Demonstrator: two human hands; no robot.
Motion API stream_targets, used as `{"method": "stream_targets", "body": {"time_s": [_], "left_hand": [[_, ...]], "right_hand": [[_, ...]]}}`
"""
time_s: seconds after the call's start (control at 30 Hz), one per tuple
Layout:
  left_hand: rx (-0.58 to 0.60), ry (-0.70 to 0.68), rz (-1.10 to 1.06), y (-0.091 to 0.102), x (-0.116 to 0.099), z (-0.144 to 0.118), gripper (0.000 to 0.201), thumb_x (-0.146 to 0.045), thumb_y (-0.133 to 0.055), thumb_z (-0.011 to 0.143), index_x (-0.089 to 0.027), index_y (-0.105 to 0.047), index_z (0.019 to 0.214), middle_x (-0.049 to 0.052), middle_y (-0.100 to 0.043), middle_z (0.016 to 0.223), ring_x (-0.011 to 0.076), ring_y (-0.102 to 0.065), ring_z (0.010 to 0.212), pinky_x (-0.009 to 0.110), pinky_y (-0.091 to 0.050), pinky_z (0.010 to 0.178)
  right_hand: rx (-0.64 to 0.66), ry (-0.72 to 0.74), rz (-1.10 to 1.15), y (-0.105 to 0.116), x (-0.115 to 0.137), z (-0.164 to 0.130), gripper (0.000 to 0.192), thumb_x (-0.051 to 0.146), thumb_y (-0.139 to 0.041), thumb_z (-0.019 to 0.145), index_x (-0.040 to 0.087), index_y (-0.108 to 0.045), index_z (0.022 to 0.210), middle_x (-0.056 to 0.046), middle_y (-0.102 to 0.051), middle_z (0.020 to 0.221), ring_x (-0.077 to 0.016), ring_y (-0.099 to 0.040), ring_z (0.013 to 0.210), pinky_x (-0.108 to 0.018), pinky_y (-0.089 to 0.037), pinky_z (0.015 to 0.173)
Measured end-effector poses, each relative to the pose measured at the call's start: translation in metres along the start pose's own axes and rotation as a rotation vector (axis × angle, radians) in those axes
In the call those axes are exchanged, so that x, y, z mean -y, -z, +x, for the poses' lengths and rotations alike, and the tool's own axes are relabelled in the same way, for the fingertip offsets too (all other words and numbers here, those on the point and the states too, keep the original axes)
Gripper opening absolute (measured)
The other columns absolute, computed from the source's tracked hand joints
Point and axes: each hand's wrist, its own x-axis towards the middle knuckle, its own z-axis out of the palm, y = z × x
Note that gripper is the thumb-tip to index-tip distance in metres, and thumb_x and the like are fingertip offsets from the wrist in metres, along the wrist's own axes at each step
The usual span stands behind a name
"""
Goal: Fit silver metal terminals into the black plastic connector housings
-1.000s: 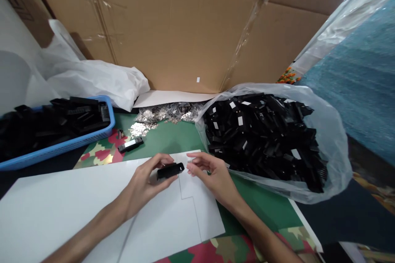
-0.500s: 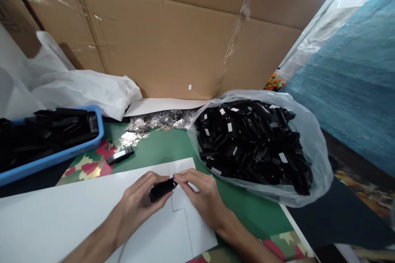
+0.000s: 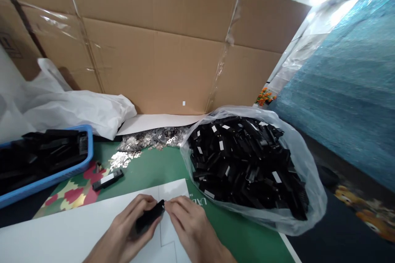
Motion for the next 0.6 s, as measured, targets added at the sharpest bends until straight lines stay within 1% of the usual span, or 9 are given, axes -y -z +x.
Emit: {"method": "stream_targets", "body": {"time_s": [0.1, 0.2, 0.27, 0.33, 0.4, 0.47, 0.5, 0.53, 0.6], "left_hand": [[0.062, -0.015, 0.043, 0.001, 0.0, 0.001, 0.028, -0.031, -0.069, 0.094, -0.032, -0.06, 0.12, 0.006, -0.071, 0.118, 0.0257, -0.075, 0.106, 0.032, -0.063, 0.092], [0.066, -0.002, 0.084, 0.011, -0.005, 0.005, 0.04, -0.037, -0.074, 0.09, -0.033, -0.058, 0.127, 0.006, -0.069, 0.124, 0.0279, -0.072, 0.112, 0.035, -0.062, 0.095], [0.046, 0.028, 0.091, 0.021, -0.009, 0.012, 0.038, -0.039, -0.071, 0.092, -0.032, -0.058, 0.127, 0.006, -0.068, 0.125, 0.0285, -0.07, 0.114, 0.035, -0.061, 0.094], [0.061, 0.014, 0.092, 0.03, -0.014, 0.031, 0.03, -0.037, -0.066, 0.096, -0.031, -0.06, 0.124, 0.006, -0.068, 0.123, 0.0282, -0.069, 0.114, 0.036, -0.058, 0.094], [0.12, -0.088, 0.088, 0.034, -0.023, 0.063, 0.022, -0.036, -0.063, 0.098, -0.029, -0.063, 0.12, 0.006, -0.07, 0.116, 0.0274, -0.068, 0.109, 0.037, -0.055, 0.095], [0.212, -0.186, 0.052, 0.03, -0.036, 0.11, 0.019, -0.036, -0.057, 0.102, -0.026, -0.065, 0.116, 0.008, -0.07, 0.116, 0.0274, -0.067, 0.11, 0.04, -0.052, 0.101], [0.244, -0.213, 0.004, 0.023, -0.044, 0.137, 0.022, -0.036, -0.053, 0.103, -0.025, -0.065, 0.118, 0.009, -0.069, 0.121, 0.0282, -0.065, 0.115, 0.042, -0.051, 0.104], [0.28, -0.227, -0.061, 0.015, -0.051, 0.165, 0.027, -0.036, -0.051, 0.104, -0.024, -0.063, 0.126, 0.011, -0.067, 0.131, 0.0293, -0.062, 0.124, 0.045, -0.047, 0.11], [0.287, -0.265, -0.105, -0.009, -0.065, 0.22, 0.037, -0.036, -0.048, 0.106, -0.024, -0.056, 0.139, 0.011, -0.062, 0.144, 0.0278, -0.056, 0.135, 0.046, -0.042, 0.117]], "right_hand": [[0.039, -0.019, -0.042, -0.003, -0.004, -0.002, 0.022, 0.005, -0.048, 0.102, 0.016, -0.067, 0.106, -0.006, -0.072, 0.093, -0.0218, -0.071, 0.083, -0.031, -0.06, 0.076], [0.114, -0.038, -0.097, -0.003, -0.006, -0.001, 0.018, 0.004, -0.053, 0.099, 0.016, -0.066, 0.103, -0.006, -0.071, 0.094, -0.0227, -0.07, 0.085, -0.032, -0.059, 0.076], [0.17, -0.039, -0.124, -0.002, -0.007, 0.001, 0.014, 0.005, -0.058, 0.097, 0.016, -0.065, 0.1, -0.005, -0.07, 0.094, -0.022, -0.069, 0.085, -0.031, -0.058, 0.075], [0.188, -0.031, -0.144, -0.002, -0.008, 0.002, 0.011, 0.007, -0.06, 0.097, 0.017, -0.064, 0.096, -0.004, -0.069, 0.093, -0.0208, -0.069, 0.085, -0.03, -0.057, 0.075], [0.194, -0.017, -0.161, -0.001, -0.007, 0.003, 0.01, 0.007, -0.061, 0.097, 0.017, -0.064, 0.096, -0.003, -0.069, 0.092, -0.0202, -0.068, 0.085, -0.029, -0.057, 0.076], [0.215, -0.008, -0.175, -0.001, -0.007, 0.003, 0.013, 0.006, -0.059, 0.097, 0.017, -0.064, 0.1, -0.004, -0.07, 0.096, -0.0204, -0.068, 0.086, -0.03, -0.057, 0.077], [0.231, -0.004, -0.176, 0.0, -0.006, 0.003, 0.015, 0.005, -0.058, 0.097, 0.017, -0.065, 0.102, -0.004, -0.07, 0.098, -0.0205, -0.068, 0.088, -0.03, -0.057, 0.078], [0.244, 0.001, -0.173, 0.001, -0.005, 0.004, 0.017, 0.004, -0.056, 0.098, 0.017, -0.065, 0.104, -0.005, -0.07, 0.1, -0.0207, -0.068, 0.09, -0.03, -0.058, 0.079], [0.261, 0.011, -0.159, 0.003, -0.005, 0.005, 0.018, 0.004, -0.055, 0.099, 0.017, -0.065, 0.107, -0.005, -0.071, 0.102, -0.0208, -0.068, 0.095, -0.029, -0.058, 0.083]]}}
